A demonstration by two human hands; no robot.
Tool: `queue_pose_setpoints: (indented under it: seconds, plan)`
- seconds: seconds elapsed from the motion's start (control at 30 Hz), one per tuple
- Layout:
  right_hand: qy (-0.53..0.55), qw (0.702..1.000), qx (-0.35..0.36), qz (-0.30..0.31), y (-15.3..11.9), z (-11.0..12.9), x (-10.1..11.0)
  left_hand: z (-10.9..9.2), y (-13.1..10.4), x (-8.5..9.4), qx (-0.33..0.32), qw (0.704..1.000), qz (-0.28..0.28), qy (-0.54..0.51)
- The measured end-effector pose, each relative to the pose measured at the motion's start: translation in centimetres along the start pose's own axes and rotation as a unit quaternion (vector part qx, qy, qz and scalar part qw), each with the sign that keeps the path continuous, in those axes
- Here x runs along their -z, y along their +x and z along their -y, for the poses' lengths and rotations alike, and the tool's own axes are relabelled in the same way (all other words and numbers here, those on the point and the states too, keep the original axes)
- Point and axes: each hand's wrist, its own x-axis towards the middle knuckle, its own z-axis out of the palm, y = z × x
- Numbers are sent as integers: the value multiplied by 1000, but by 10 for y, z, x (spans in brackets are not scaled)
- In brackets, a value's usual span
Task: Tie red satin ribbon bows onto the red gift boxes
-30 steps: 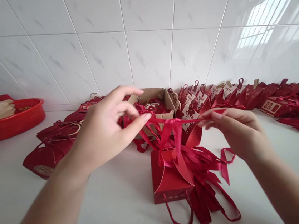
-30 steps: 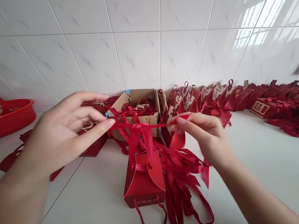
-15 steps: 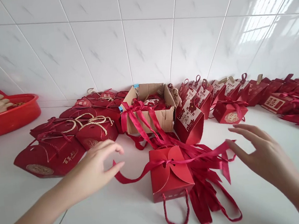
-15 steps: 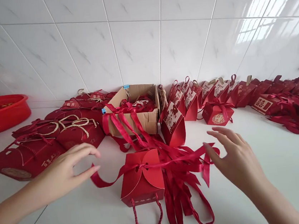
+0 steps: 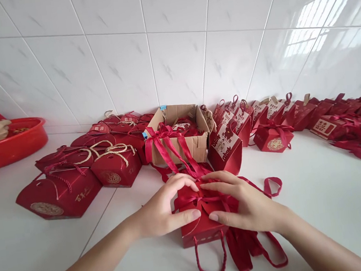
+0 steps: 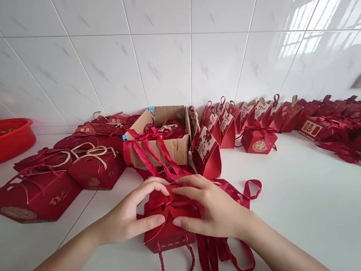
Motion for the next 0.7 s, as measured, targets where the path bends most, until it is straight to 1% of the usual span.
queue_pose_setpoints:
  seconds: [0.2,0.27,0.3,0.33,0.43,0.47,0.5,0.53,0.6,0.63,0.7]
  plan:
    - [13,1000,-25,5,-3,-1,-6,5,0,-5,-3,998,34,-52]
    - [25,999,-33,7,-4,-2,-9,7,0,-7,0,998,30,-54]
    - [33,999,-38,3,-5,-2,-10,8,0,-8,-2,999,15,-46]
    - [44,998,-45,-5,-6,-3,-11,9,-1,-8,-3,999,-11,-30]
    - [93,990,-92,-56,-8,-7,-12,11,-4,-3,3,989,-139,57]
    - [113,985,-113,-71,-8,-9,-12,11,-5,0,11,983,-164,78]
    - [134,979,-133,-76,-9,-11,-11,11,-6,3,26,982,-165,85]
    - [155,974,-148,-71,-9,-13,-11,10,-7,6,44,985,-145,81]
    - [187,967,-166,-39,-10,-16,-10,10,-8,12,92,991,-77,54]
    - [197,965,-174,-18,-10,-18,-10,10,-8,13,120,991,-49,40]
    - [222,955,-195,19,-10,-19,-10,12,-7,13,172,985,-12,13]
